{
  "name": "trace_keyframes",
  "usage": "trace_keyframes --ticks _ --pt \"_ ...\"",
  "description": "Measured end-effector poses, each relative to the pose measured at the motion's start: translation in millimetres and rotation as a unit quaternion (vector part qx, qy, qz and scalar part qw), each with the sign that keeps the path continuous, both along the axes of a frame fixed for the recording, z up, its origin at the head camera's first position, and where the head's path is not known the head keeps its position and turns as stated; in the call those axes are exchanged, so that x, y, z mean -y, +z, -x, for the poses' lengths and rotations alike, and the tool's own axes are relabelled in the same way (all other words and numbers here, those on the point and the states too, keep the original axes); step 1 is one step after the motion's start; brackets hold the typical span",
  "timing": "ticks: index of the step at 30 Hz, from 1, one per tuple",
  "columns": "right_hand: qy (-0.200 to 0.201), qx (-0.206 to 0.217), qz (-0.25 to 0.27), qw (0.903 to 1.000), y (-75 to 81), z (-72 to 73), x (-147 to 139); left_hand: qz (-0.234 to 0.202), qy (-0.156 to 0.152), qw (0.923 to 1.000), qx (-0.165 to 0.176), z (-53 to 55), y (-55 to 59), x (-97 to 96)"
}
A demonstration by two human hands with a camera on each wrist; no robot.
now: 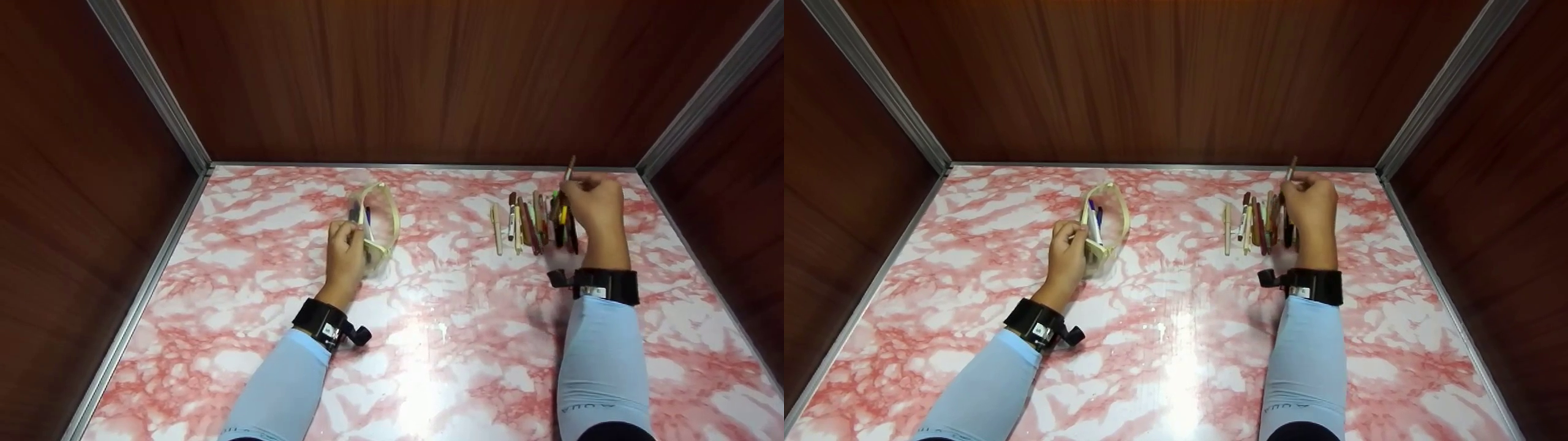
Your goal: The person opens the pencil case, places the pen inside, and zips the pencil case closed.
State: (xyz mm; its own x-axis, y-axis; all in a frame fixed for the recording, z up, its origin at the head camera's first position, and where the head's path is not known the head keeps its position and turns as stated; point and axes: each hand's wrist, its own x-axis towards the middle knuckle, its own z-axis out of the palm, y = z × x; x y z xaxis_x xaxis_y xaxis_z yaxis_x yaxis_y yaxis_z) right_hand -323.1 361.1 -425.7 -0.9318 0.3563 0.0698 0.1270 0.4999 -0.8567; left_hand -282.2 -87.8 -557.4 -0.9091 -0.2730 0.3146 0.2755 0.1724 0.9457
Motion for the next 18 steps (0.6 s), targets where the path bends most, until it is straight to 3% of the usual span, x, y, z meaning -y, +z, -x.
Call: trace_keyframes --ticks 5,10,14,18 --pt "0.022 -0.047 0.076 0.9958 11.3 -0.8 30 -0.009 -0.007 0.9999 0.005 -1.3 0.8 1.0" --pt "0.064 -0.09 0.155 0.9818 12.5 -0.4 65 -0.021 -0.016 0.9995 0.014 -0.6 1.0 1.0" --pt "0.104 -0.104 0.166 0.9751 10.3 -1.8 96 -0.032 -0.017 0.9992 0.014 0.3 -0.1 0.3" --pt "0.14 -0.093 0.161 0.9725 4.2 -2.2 125 -0.038 -0.017 0.999 0.014 0.1 0.2 -0.8"
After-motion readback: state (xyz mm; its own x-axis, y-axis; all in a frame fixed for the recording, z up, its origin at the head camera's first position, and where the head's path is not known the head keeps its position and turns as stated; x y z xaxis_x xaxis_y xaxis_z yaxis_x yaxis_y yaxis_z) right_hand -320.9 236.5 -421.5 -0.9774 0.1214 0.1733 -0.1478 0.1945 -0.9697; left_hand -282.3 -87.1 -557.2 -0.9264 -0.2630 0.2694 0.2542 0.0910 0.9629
